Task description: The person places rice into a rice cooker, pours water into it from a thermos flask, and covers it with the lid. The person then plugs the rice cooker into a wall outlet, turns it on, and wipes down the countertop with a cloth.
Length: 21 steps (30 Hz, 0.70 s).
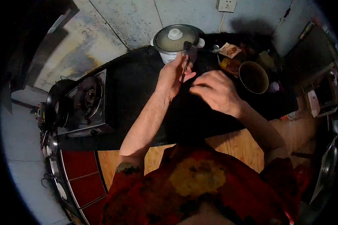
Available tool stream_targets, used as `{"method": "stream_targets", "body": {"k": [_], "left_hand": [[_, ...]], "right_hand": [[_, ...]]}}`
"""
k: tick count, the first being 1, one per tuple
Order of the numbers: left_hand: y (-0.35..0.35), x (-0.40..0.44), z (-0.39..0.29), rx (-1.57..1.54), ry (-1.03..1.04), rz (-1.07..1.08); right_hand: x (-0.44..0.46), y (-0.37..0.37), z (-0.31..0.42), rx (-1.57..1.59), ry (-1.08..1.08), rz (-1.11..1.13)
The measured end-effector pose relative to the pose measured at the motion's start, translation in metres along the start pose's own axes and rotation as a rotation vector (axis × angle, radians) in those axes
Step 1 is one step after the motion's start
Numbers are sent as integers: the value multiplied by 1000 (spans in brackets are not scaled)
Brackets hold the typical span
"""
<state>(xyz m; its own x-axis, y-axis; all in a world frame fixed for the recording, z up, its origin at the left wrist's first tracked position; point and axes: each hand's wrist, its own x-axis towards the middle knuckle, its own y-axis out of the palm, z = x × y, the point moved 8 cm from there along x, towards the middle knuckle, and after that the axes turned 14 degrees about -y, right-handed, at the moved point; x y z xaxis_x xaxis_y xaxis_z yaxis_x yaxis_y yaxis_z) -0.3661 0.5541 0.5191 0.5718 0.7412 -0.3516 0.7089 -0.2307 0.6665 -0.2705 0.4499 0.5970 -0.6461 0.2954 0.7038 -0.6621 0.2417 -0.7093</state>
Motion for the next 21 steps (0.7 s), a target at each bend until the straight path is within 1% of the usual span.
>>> {"method": "stream_targets", "body": {"k": [2, 4, 5, 8, 9, 10, 12, 13, 14, 15, 16, 18, 19, 21], "left_hand": [[-5, -4, -17, 139, 203, -120], [-4, -11, -31, 287, 405, -238], [3, -16, -38, 413, 474, -274], [15, -19, -58, 1064, 828, -464], [34, -34, -64, 1265, 1012, -552], [44, -39, -69, 1421, 1087, -594], [53, -38, -86, 1733, 1225, -682], [47, -27, -98, 1822, 1265, -678], [52, -24, -109, 1937, 1258, -652], [54, -17, -123, 2076, 1229, -632], [52, -7, -135, 2214, 1193, -609], [47, 16, -166, 2356, 1277, -544], [46, 24, -174, 2426, 1323, -506], [50, 10, -183, 2302, 1635, -605]], "right_hand": [[-3, -13, -39, 70, 272, -246], [-3, -5, -76, 288, 535, -399], [2, 6, -93, 358, 607, -327], [35, 7, -108, 429, 638, -407], [41, 8, -119, 412, 651, -441], [47, 7, -131, 316, 663, -415], [50, 14, -154, 480, 712, -538], [53, 21, -178, 567, 766, -577], [56, 28, -197, 656, 820, -618], [62, 18, -197, 695, 959, -693], [70, 24, -216, 769, 955, -702], [83, 33, -251, 923, 948, -888], [88, 30, -266, 932, 926, -925], [86, 20, -303, 949, 890, -1000]]}}
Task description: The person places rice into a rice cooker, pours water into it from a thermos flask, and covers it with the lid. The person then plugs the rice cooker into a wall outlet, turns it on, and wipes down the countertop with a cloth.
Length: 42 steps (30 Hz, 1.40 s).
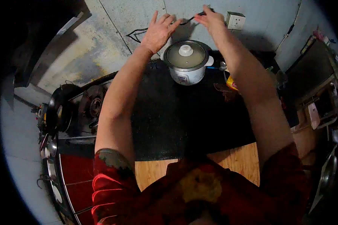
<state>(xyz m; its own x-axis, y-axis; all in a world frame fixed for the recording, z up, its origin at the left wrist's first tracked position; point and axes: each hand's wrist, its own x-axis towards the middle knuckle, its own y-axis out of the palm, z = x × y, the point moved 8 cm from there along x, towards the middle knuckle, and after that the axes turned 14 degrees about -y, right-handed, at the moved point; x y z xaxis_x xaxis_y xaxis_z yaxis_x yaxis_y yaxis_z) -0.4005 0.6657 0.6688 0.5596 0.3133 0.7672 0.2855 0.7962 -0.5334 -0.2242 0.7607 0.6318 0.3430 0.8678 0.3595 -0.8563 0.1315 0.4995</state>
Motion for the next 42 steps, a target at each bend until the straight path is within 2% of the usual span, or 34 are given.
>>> {"method": "stream_targets", "body": {"k": [1, 3, 4, 5, 6, 8, 10, 11, 12, 14, 15, 16, 17, 20, 23, 24, 26, 27, 28, 31, 32, 34, 36, 37, 39, 41, 42], "left_hand": [[-7, -2, 3, 19, -4, -123], [9, -37, 30, -206, -331, -21], [31, -66, 43, -312, -507, 66], [53, -93, 54, -273, -664, 174], [88, -128, 71, -344, -836, 269], [147, -180, 90, -416, -1045, 518], [206, -220, 103, -584, -1293, 758], [218, -226, 93, -849, -1458, 730], [228, -236, 82, -1114, -1616, 707], [258, -238, 74, -1233, -1635, 739], [269, -237, 73, -1329, -1746, 577], [276, -236, 73, -1373, -1749, 570], [270, -231, 70, -1411, -1760, 558], [261, -221, 62, -1661, -1740, 477], [303, -269, 92, -1683, -1818, 483], [293, -269, 95, -1545, -1834, 474], [273, -271, 86, -1583, -1958, 416], [264, -267, 78, -1605, -2019, 381], [221, -250, 65, -1316, -2079, 443], [218, -280, 62, -1502, -2154, 139], [190, -280, 48, -1318, -2217, 249], [216, -352, 46, -1635, -1917, 309], [184, -356, 15, -1807, -2006, 252], [128, -328, -35, -1822, -2269, 160], [81, -323, -77, -1884, -2196, 240], [53, -359, -106, -1957, -2285, 312], [38, -380, -118, -1904, -2393, 216]], "right_hand": [[50, -28, -14, -273, -221, 50], [104, -86, -12, -736, -607, 121], [117, -114, -8, -879, -649, 80], [129, -141, -2, -1022, -685, 31], [135, -162, -1, -1098, -643, -49], [127, -197, 9, -1225, -602, -181], [74, -220, 44, -897, -396, -521], [38, -211, 45, -478, -174, -749], [53, -227, 36, -455, -167, -688], [72, -252, 9, -438, -149, -590], [76, -252, 6, -446, -144, -554], [82, -249, 5, -448, -206, -467], [83, -238, 5, -448, -262, -373], [74, -225, 2, -551, -207, -283], [66, -218, -3, -396, -228, -221], [61, -210, 6, -640, -165, -147], [108, -251, -61, -732, -264, -237], [99, -243, -55, -732, -181, -183], [88, -233, -49, -735, -99, -128], [77, -222, -43, -657, -106, -217], [70, -212, -23, -971, -235, -158], [78, -217, -38, -985, -239, -162], [80, -214, -45, -936, -226, -176], [74, -208, -39, -1010, -226, -168], [62, -198, -20, -1165, -227, -160], [64, -198, -25, -1227, -279, -87], [65, -200, -28, -1263, -262, -87]]}}
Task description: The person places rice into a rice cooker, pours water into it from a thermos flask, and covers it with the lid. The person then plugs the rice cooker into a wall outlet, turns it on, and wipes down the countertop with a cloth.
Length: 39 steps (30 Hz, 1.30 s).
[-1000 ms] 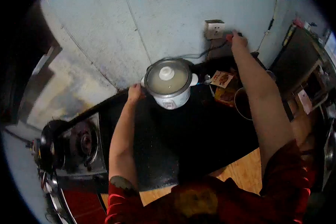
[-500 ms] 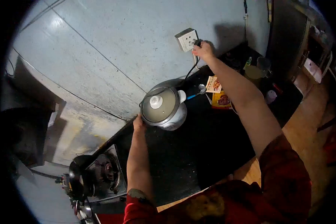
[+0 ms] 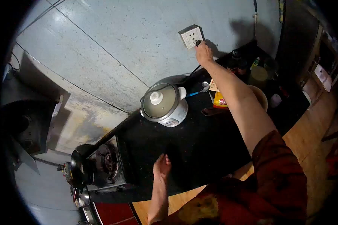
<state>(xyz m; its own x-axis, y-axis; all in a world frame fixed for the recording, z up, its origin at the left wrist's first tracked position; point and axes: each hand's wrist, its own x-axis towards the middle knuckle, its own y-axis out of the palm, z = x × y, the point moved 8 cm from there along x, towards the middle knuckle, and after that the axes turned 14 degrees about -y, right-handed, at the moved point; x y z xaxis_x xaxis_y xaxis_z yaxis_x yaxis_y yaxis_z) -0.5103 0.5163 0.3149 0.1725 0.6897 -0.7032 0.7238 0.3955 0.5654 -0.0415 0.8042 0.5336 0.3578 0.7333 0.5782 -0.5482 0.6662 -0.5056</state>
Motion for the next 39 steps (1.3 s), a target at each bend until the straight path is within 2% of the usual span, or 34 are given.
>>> {"method": "stream_targets", "body": {"k": [1, 2, 4, 6, 10, 12, 15, 18, 21, 22, 25, 26, 29, 31, 33, 36, 39], "left_hand": [[-24, -10, 14, -77, 2, -73], [-41, -20, 28, -33, -41, 56], [-62, -38, 50, -113, -115, 111], [-75, -68, 74, -355, -187, -58], [-102, -76, 84, -410, -206, -42], [-96, -80, 79, -414, -202, -46], [-78, -83, 67, -368, -136, 16], [-65, -82, 69, -323, -143, 8], [-53, -79, 80, -311, -216, 37], [-48, -82, 84, -338, -238, 7], [-58, -73, 97, -390, -284, 54], [-53, -79, 99, -371, -249, 14], [-55, -84, 111, -331, -294, 57], [-54, -90, 119, -358, -314, 49], [-54, -108, 126, -374, -279, 37], [-86, -122, 129, -411, -209, 5], [-98, -132, 130, -462, -161, -9]], "right_hand": [[-2, 2, -2, -35, 11, 14], [-3, 1, -1, -68, -4, 31], [-4, -3, 4, -134, -41, 57], [-5, -8, 6, -90, -45, 50], [-2, -15, 13, -28, -59, 15], [-1, -14, 17, -118, -81, 61], [2, -12, 16, -145, -108, 6], [10, -10, 25, -267, -248, 2], [20, -10, 37, -296, -161, 97], [20, -11, 37, -264, -119, 68], [23, -6, 34, -302, -195, 62], [32, 13, 16, -396, -220, 176], [19, -3, 42, -502, -364, 172], [31, 4, 22, -415, -252, 92], [43, 16, 12, -375, -296, 289], [23, -2, 14, -220, 47, 452], [-56, -36, 77, -206, -316, 249]]}}
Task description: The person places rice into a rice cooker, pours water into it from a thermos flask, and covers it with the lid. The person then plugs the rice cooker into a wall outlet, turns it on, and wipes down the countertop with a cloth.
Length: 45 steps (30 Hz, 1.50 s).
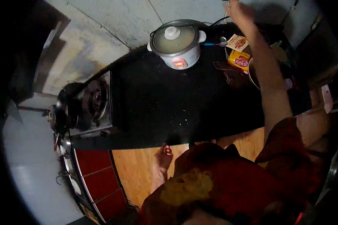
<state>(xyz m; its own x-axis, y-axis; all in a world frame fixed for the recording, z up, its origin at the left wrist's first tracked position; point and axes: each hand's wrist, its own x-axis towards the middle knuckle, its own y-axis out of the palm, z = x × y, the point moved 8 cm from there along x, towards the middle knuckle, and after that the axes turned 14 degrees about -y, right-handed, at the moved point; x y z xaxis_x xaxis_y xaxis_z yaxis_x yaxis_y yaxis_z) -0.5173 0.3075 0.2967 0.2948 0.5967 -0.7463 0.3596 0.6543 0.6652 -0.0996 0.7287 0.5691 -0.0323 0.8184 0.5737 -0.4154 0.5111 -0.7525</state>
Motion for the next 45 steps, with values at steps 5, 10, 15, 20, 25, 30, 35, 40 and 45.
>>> {"method": "stream_targets", "body": {"k": [5, 10, 15, 20, 25, 30, 35, 40, 45], "left_hand": [[-14, 4, -13, 22, -7, 32], [-11, -21, -27, 50, 12, 108], [-52, -42, -44, 2, 3, 87], [-84, -65, -57, -15, 58, 77], [-90, -81, -65, -25, 80, -25], [-58, -83, -76, 216, -113, 391], [189, -224, -119, 1071, 1010, 177], [315, -333, -10, 1631, 1732, 583], [318, -336, 3, 1722, 1639, 627]], "right_hand": [[-164, 101, 115, 424, -293, 342], [-220, 163, 164, 226, -257, 586], [-215, 185, 173, 72, -205, 610], [-213, 194, 177, -138, -243, 604], [-211, 200, 179, -212, -205, 661], [-233, 166, 194, -122, -59, 851], [-292, 135, 181, 190, -50, 751], [-356, 88, 87, 790, 579, 531], [-374, 44, -43, 567, 694, 273]]}}
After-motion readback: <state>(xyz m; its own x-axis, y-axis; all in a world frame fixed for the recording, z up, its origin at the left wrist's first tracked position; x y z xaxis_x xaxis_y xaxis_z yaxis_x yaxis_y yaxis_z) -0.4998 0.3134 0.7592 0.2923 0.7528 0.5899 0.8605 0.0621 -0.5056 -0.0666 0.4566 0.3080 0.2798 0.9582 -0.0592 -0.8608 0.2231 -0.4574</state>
